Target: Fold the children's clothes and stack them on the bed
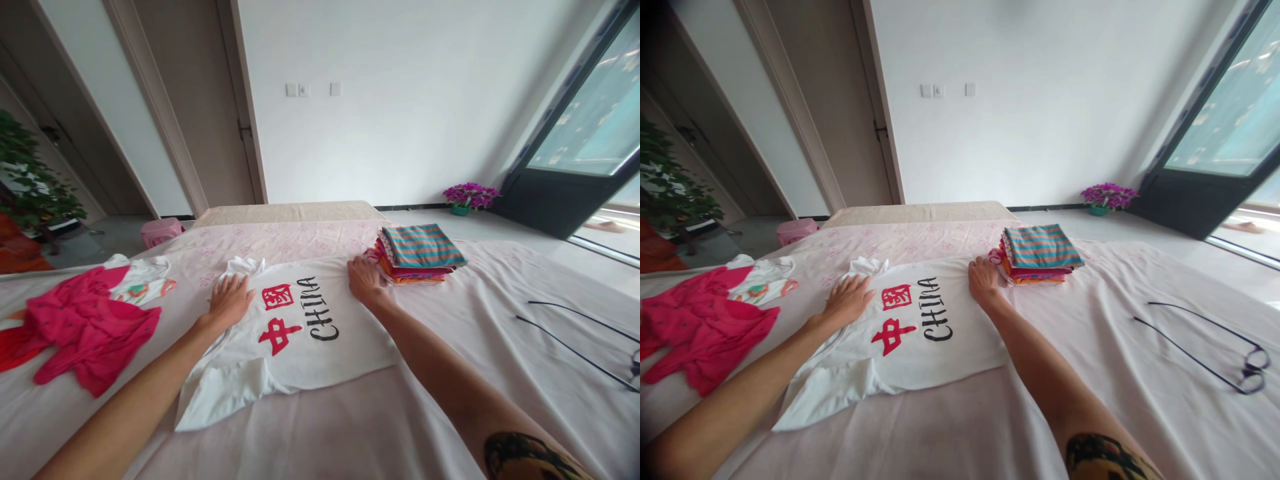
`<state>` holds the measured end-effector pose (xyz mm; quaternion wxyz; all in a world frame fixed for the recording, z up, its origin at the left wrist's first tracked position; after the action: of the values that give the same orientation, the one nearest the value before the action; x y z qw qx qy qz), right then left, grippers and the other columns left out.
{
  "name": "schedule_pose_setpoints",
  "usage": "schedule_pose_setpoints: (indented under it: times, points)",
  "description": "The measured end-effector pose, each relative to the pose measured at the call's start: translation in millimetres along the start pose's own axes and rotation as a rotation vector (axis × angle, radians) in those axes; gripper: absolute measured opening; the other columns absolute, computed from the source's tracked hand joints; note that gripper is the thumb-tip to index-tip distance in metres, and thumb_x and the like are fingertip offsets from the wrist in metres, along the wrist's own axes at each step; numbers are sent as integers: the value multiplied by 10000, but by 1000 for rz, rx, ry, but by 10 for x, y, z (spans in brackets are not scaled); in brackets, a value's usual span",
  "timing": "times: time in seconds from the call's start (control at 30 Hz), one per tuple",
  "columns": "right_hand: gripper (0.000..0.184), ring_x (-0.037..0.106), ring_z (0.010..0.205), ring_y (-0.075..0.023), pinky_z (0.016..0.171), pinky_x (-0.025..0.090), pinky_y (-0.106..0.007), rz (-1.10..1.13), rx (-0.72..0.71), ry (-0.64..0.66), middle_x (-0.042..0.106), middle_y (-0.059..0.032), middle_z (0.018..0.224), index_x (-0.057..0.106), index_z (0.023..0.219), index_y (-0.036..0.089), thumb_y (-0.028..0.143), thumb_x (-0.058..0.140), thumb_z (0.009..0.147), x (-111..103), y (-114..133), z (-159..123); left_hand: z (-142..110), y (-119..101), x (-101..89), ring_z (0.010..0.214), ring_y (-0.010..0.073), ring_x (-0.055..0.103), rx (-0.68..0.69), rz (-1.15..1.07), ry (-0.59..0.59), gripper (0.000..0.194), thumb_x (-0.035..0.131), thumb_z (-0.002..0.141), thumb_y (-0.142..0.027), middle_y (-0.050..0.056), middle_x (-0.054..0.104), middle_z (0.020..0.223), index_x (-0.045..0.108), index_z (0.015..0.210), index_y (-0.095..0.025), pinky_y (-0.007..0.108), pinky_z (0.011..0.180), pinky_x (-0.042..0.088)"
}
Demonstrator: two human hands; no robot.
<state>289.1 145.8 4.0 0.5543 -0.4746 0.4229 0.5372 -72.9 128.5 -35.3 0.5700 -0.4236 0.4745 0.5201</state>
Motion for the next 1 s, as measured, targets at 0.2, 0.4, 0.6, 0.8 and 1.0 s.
schedule_pose_setpoints:
  times: [0.2,0.4,0.6,0.8,1.0]
  points:
    - [609,192,1467,-298,1153,205,-483,200,-233,28,268,-107,1600,263,1542,189,473,277,1003,16,681,-450,-310,-372,-69,1475,293,241,280,-157,38,644,257,976,-546,132,319,1583,359,1510,-200,482,1172,225]
    - [685,115,1501,-260,1196,99,-465,195,-328,168,149,-80,1635,225,1564,193,571,219,992,148,485,-716,-590,-140,-72,1483,277,231,276,-83,55,624,301,971,-536,118,282,1600,348,1516,-235,485,1177,207]
    - [582,208,1479,-237,1183,164,-454,121,-184,143,252,-134,1602,300,1527,129,427,254,1030,62,-378,-819,-856,241,-199,1454,254,301,245,-183,52,566,353,956,-458,105,373,1561,452,1455,-211,448,1171,267]
    - [357,552,1178,-217,1030,391,-346,300,-337,32,633,-94,1263,630,1226,192,378,441,986,-352,-506,-1303,-1398,225,-673,1094,226,593,125,-322,-20,447,362,941,-511,76,677,1130,695,1057,-236,371,1001,431]
    - [306,600,1025,-223,924,440,-337,441,-637,171,667,-60,1118,679,1125,254,285,636,824,-695,-520,-1876,-1838,109,-783,922,212,615,-33,-294,128,282,591,793,-485,32,660,951,626,910,-231,300,771,446]
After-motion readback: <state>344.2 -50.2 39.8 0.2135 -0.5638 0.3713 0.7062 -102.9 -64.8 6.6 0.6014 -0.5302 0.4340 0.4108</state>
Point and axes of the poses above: each hand's wrist, its own z-axis towards the middle knuckle, its own x-axis out of the palm, y = z × x, the point moved 1 cm from there along z, towards the middle knuckle
